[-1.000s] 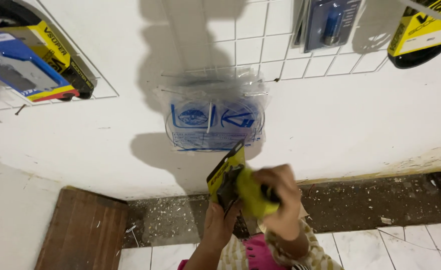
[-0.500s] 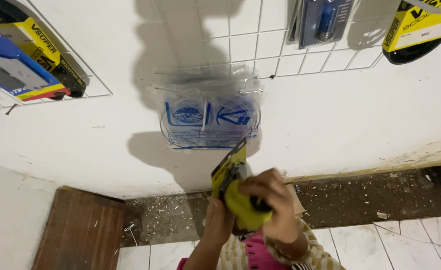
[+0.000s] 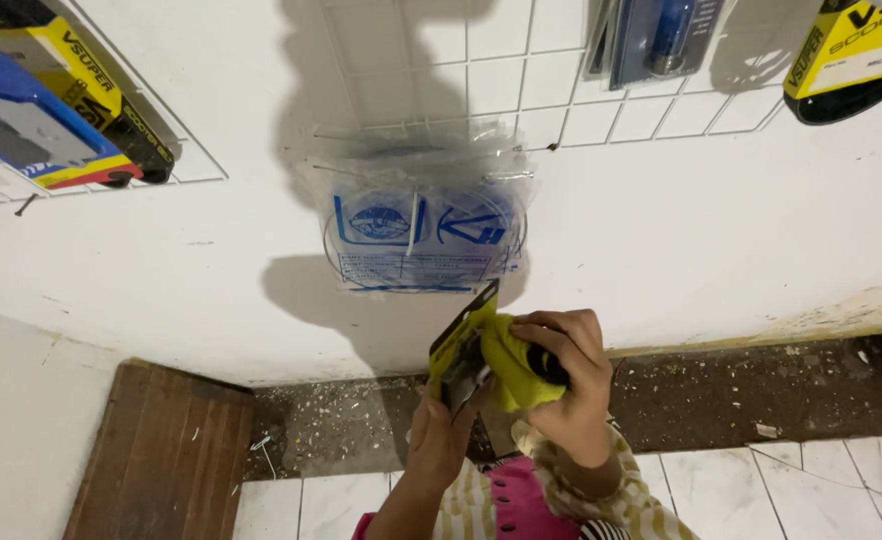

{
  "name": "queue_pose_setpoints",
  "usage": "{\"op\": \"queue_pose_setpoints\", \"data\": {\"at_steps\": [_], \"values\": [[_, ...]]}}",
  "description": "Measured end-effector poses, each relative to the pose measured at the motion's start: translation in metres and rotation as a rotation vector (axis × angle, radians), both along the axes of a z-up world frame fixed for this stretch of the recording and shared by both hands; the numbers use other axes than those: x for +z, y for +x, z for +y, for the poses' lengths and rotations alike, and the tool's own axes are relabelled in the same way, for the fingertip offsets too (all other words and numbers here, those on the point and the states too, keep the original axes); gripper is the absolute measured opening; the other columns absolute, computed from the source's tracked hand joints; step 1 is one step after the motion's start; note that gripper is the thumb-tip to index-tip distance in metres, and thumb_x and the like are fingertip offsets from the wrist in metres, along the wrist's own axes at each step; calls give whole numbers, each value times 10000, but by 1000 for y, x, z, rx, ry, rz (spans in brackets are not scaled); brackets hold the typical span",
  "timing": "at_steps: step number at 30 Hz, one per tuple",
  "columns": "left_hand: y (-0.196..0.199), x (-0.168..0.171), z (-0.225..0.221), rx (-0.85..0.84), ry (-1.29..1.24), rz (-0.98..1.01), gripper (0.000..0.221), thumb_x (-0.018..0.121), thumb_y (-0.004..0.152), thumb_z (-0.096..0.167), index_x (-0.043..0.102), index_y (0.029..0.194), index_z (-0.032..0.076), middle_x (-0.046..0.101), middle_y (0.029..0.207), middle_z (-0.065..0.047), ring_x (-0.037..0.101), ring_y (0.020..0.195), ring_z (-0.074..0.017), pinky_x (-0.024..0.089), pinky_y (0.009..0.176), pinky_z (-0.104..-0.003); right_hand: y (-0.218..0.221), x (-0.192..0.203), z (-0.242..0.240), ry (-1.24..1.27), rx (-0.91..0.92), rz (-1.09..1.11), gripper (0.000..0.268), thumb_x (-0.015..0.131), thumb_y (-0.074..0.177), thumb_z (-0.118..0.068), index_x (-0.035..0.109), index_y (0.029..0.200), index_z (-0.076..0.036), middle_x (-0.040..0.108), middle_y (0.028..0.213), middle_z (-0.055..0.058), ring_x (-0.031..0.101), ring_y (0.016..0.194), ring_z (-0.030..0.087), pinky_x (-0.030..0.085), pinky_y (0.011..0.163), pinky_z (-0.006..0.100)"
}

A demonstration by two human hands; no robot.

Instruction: Cleaning a packaged motorcycle spare part with a yellow cloth.

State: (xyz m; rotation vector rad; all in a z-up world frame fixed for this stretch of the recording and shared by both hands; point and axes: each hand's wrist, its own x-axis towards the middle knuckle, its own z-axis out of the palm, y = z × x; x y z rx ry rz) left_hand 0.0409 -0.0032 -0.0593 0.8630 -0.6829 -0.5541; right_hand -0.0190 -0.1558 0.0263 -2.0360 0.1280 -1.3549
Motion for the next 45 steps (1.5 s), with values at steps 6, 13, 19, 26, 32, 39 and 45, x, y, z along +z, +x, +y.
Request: {"op": "queue_pose_setpoints", "data": {"at_steps": [6,13,19,26,32,39,45], "values": [[2,18,-4,-123,-204,142,482,313,1145,279,378,1516,-21,511,1467,-177,530,1225,-256,450,1033,-393,-3,4,8,-104,332,20,352,868,678,-162,668,966,-135,687,951,-13,584,837,115,478,765,263],[7,2,-9,-110,-142,167,540,338,1128,294,298,1573,-10,411,1583,-192,449,1431,-328,421,1183,-495,-1,11,-9,-26,81,37,326,820,675,-109,690,972,-77,707,991,40,573,888,170,481,788,278],[8,15,-12,-102,-30,76,556,337,1119,328,324,1565,-4,409,1580,-200,431,1404,-323,386,1157,-497,-1,12,-4,-11,282,-13,368,854,649,-123,679,973,-127,690,941,5,601,845,150,493,768,292],[10,-33,-10,-78,-98,340,597,411,1085,388,373,1532,-5,491,1522,-187,533,1336,-300,486,1085,-438,-4,-6,-23,-41,191,50,292,800,722,-214,690,963,-92,717,909,10,586,809,126,497,726,251],[5,-7,-15,-134,-28,127,568,374,1114,310,333,1557,-44,461,1547,-212,492,1374,-311,420,1137,-444,1,-8,-14,46,166,-144,321,792,773,-114,637,1054,-96,676,1072,84,597,861,164,503,702,246],[7,-7,-19,-100,-122,193,500,363,1121,231,345,1542,-38,446,1546,-203,490,1380,-331,439,1158,-497,-3,-1,-18,-93,154,11,242,805,738,-206,673,912,-103,675,871,-8,547,797,112,462,701,230],[3,19,-17,-112,-43,-148,539,286,1145,254,226,1575,-63,294,1647,-238,339,1516,-387,297,1285,-588,-1,-7,-27,-4,-52,-24,453,875,698,-209,665,1087,-111,697,1128,47,588,995,173,509,886,305]]}}
